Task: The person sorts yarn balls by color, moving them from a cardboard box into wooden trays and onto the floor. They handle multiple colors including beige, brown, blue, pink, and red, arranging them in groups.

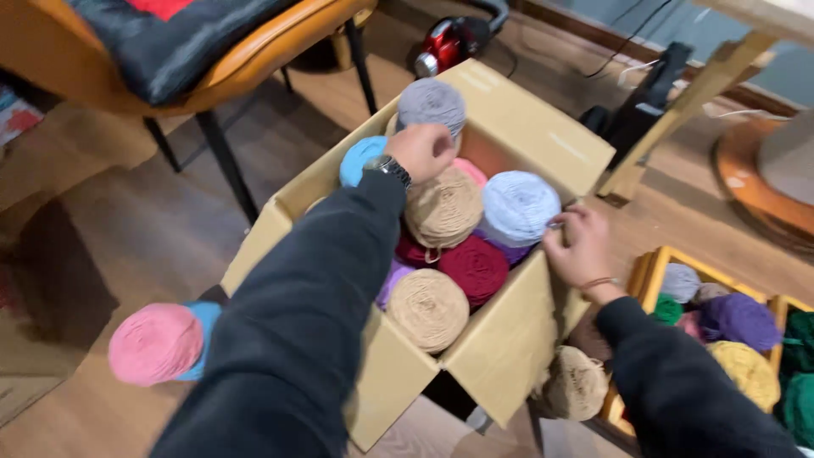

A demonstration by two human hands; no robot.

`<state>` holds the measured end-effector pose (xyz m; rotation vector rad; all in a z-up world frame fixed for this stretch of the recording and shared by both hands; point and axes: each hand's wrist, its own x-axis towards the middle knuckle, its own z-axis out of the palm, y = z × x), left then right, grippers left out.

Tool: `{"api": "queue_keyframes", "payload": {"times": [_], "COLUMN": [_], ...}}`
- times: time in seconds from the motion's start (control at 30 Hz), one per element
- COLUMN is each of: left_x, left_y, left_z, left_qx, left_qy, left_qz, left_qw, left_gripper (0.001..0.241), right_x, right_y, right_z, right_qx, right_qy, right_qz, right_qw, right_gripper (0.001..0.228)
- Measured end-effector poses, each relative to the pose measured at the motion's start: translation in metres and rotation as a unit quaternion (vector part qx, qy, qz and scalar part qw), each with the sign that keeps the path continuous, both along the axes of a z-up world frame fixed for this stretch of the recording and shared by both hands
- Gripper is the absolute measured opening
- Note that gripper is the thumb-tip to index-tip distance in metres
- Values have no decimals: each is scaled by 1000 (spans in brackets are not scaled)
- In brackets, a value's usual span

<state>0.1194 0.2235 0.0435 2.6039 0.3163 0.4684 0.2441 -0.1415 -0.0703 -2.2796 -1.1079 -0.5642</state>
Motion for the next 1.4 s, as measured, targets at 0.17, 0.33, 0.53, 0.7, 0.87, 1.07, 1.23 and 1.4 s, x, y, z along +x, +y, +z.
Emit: {"api": "queue_keyframes", "payload": {"times": [0.17, 0.33, 0.53, 0.7, 0.87, 1.07, 1.23, 1.4], "left_x": [24, -15, -15, 12, 40, 44, 39, 34], "left_y": [-53, -30, -22, -69, -110, -111, -103, -94], "left_z": [-27, -51, -57, -44, -47, -52, -54, -54], "left_qx": [-168, -132, -139, -133, -137, -144, -150, -149], "left_qy": [-82, -92, -35, -40, -50, -48, -52, -13], "left_qz": [65, 23, 53, 31, -18, -20, -7, -12], "left_qw": [980, 987, 988, 990, 989, 988, 987, 989], "left_gripper": [13, 15, 29, 21, 21, 22, 21, 24], "right_x": [-38, -63, -84, -124, -170, -144, -98, -87], "right_y": [9, 7, 22, 18, 1, -30, -60, -65], "right_z": [21, 29, 17, 22, 79, 43, 16, 9], "right_qx": [52, 65, 101, 94, 85, 79, 70, 53], "right_qy": [112, 278, 399, 595, 616, 527, 467, 426], "right_qz": [-8, -68, -154, -166, -163, -149, -162, -195], "right_qw": [992, 956, 898, 781, 766, 833, 866, 882], "right_gripper": [27, 51, 97, 124, 113, 82, 72, 70]}}
